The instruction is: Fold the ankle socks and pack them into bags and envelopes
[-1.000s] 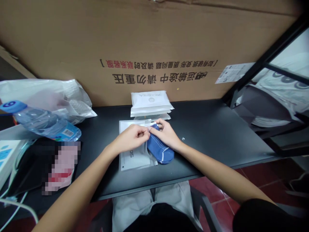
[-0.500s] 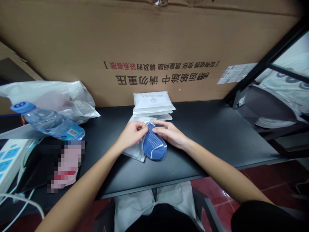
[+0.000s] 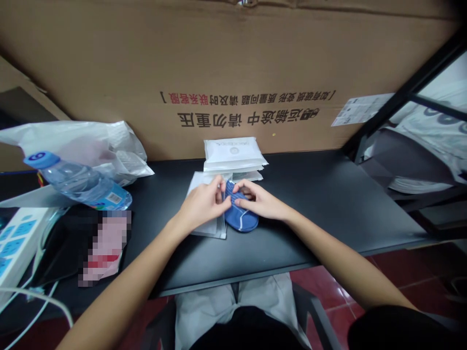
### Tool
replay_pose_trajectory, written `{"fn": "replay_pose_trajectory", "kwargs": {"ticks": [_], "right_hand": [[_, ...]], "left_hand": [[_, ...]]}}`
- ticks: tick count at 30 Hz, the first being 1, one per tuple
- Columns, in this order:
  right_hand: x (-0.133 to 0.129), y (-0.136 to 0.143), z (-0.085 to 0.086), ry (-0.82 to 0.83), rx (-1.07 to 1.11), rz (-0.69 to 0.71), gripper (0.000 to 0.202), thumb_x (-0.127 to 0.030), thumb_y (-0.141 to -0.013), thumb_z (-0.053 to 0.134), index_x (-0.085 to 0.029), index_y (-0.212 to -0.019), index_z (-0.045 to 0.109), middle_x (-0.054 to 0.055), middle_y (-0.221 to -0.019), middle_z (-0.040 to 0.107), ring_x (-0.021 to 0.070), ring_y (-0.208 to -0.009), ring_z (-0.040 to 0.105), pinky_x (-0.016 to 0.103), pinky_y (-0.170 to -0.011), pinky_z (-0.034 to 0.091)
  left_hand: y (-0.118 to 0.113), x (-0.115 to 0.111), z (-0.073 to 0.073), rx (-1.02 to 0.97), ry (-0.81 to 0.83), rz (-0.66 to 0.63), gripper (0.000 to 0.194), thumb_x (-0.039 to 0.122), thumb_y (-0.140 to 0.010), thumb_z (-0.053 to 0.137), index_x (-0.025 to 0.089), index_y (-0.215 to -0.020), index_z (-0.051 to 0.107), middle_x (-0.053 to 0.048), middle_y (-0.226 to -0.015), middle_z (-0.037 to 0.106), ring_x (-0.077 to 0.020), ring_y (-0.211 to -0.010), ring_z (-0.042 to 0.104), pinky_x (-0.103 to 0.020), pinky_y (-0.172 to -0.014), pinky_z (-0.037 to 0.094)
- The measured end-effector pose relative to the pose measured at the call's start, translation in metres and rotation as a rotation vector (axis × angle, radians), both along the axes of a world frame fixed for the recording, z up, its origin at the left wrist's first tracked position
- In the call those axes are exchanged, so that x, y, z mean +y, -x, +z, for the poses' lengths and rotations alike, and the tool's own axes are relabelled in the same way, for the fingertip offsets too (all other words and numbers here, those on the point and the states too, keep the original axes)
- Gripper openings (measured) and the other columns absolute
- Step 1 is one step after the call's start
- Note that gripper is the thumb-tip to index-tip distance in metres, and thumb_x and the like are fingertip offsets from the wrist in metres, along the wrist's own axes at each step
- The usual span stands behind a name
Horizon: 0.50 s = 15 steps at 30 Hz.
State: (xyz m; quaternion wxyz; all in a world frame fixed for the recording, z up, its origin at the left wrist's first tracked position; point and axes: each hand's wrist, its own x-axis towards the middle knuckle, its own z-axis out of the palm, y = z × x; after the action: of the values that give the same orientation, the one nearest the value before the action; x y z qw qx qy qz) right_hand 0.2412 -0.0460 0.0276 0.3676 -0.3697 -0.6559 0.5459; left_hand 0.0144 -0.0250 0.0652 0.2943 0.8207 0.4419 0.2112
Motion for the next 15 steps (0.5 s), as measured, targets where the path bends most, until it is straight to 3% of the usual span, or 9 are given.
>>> {"fn": "replay_pose_trajectory", "kwargs": {"ticks": [3, 6, 9, 11, 15], "right_hand": [[0.007, 0.004, -0.007, -0.106, -0.003, -0.14, 0.02, -0.037, -0.094, 0.069, -0.022, -0.107, 0.066, 0.003, -0.107, 0.069, 0.02, -0.1, 0.064, 0.035, -0.095, 0.051], [0.011, 0.009, -0.015, -0.138, -0.024, -0.256, 0.019, -0.037, -0.094, 0.068, -0.022, -0.105, 0.071, 0.004, -0.108, 0.072, 0.0227, -0.104, 0.066, 0.038, -0.1, 0.05], [0.01, 0.01, -0.016, -0.088, 0.005, -0.343, 0.023, -0.037, -0.093, 0.07, -0.022, -0.11, 0.075, 0.006, -0.117, 0.075, 0.0242, -0.108, 0.068, 0.04, -0.103, 0.05], [0.009, 0.008, -0.012, -0.015, 0.034, -0.288, 0.033, -0.034, -0.089, 0.074, -0.024, -0.12, 0.075, 0.006, -0.128, 0.074, 0.0251, -0.117, 0.067, 0.041, -0.107, 0.05], [0.007, 0.001, -0.003, 0.165, 0.042, -0.027, 0.058, -0.024, -0.078, 0.083, -0.026, -0.136, 0.072, 0.005, -0.142, 0.07, 0.0277, -0.129, 0.065, 0.043, -0.113, 0.049]], "left_hand": [[0.002, -0.009, 0.009, 0.256, -0.123, -0.138, 0.02, 0.024, -0.084, 0.066, 0.025, -0.103, 0.061, 0.004, -0.064, 0.065, -0.0176, -0.056, 0.059, -0.027, -0.059, 0.034], [0.005, -0.015, 0.012, 0.394, -0.116, -0.248, 0.003, 0.025, -0.082, 0.067, 0.025, -0.085, 0.065, 0.001, -0.062, 0.063, -0.0188, -0.055, 0.055, -0.03, -0.06, 0.029], [0.006, -0.016, 0.01, 0.456, -0.096, -0.318, 0.017, 0.034, -0.084, 0.07, 0.023, -0.072, 0.065, -0.003, -0.063, 0.063, -0.0195, -0.055, 0.053, -0.032, -0.06, 0.026], [0.006, -0.016, 0.011, 0.461, -0.094, -0.356, 0.022, 0.035, -0.087, 0.068, 0.022, -0.07, 0.064, -0.004, -0.064, 0.064, -0.0193, -0.055, 0.053, -0.032, -0.059, 0.026], [0.005, -0.016, 0.017, 0.374, -0.09, -0.46, 0.024, 0.026, -0.095, 0.059, 0.021, -0.072, 0.062, -0.003, -0.066, 0.065, -0.0176, -0.056, 0.054, -0.032, -0.059, 0.029]]}}
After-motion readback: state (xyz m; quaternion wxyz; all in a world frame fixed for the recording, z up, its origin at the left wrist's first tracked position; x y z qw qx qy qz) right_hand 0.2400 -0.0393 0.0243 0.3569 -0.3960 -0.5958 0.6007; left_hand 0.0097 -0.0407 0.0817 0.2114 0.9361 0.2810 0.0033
